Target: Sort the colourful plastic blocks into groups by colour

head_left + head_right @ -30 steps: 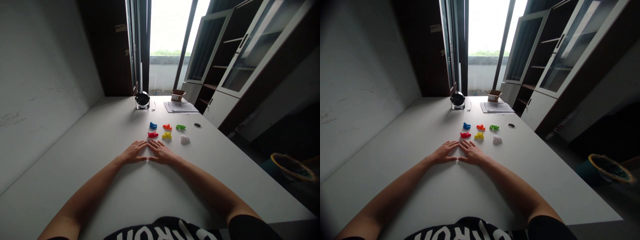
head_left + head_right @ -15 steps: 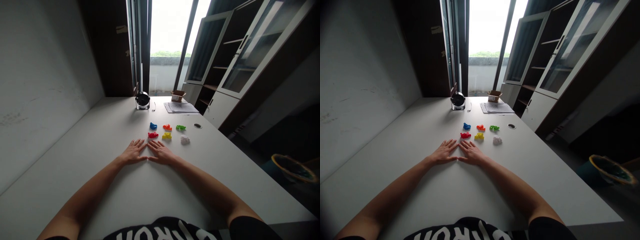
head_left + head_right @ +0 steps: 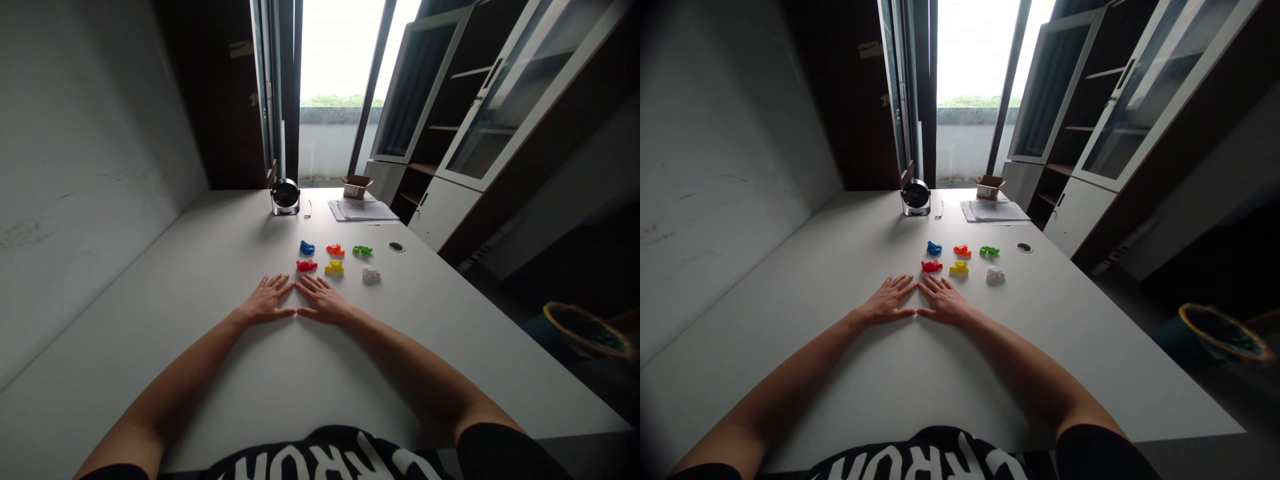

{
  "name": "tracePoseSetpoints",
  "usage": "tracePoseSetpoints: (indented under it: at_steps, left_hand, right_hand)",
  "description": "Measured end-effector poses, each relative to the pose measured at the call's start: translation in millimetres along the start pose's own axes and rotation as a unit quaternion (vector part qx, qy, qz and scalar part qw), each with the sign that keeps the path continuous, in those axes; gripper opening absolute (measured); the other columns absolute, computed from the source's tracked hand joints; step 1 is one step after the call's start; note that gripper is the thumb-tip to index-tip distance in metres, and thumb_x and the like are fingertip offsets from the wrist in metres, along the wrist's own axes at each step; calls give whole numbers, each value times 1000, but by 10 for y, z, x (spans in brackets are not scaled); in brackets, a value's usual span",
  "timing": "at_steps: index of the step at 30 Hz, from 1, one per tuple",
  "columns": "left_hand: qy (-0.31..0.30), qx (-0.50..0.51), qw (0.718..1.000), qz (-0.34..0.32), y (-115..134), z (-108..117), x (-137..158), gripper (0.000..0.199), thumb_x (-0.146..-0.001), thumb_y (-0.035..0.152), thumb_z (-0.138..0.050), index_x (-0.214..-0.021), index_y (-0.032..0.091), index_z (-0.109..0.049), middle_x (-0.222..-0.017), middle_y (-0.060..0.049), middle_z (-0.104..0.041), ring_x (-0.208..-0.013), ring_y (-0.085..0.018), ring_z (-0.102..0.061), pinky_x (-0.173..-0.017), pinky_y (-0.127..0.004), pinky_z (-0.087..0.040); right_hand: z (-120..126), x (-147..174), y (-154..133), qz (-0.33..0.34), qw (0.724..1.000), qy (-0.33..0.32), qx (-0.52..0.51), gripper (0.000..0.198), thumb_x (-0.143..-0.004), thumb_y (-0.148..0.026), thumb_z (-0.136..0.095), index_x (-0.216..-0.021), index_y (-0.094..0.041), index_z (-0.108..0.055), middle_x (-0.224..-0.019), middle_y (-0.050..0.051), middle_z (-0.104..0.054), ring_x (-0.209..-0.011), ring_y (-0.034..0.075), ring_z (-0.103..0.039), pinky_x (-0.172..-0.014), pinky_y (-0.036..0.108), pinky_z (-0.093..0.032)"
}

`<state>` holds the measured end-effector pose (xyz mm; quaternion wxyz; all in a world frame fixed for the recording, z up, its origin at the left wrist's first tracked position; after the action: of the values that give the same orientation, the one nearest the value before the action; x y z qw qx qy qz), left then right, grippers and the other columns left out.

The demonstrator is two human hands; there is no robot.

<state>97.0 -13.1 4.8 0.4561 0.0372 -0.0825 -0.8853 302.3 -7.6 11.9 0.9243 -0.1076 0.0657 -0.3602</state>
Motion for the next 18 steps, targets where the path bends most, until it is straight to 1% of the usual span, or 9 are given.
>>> tracePoseSetpoints:
  at_steps: [12, 18]
  left_hand:
    - [25, 9, 1000, -8, -28, -18, -4, 89, -87, 82, -43, -161, 35, -27, -170, -5, -18, -156, -33, -16, -125, -55, -11]
    - [26, 8, 1000, -7, -32, -23, -4, 88, -87, 82, -42, -161, 35, -28, -170, -5, -19, -156, -33, -16, -125, -56, -13]
  right_hand:
    - [4, 8, -3, -3, 1000, 0, 3, 91, -93, -80, -37, -164, -27, -20, -169, 8, -14, -156, 34, -15, -126, 53, -13]
    - [-12, 2, 17, -2, 1000, -2, 3, 90, -93, -80, -37, -164, -27, -20, -169, 7, -13, -156, 34, -15, -126, 53, -13]
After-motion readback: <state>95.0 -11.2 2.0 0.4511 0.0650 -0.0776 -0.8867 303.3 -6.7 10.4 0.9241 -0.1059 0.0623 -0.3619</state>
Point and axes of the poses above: each hand's wrist, its own x-axis away from the middle knuckle, its own z-axis out of the back of the hand, y = z × x, the point moved 4 cm from there along -x, towards the middle knuckle
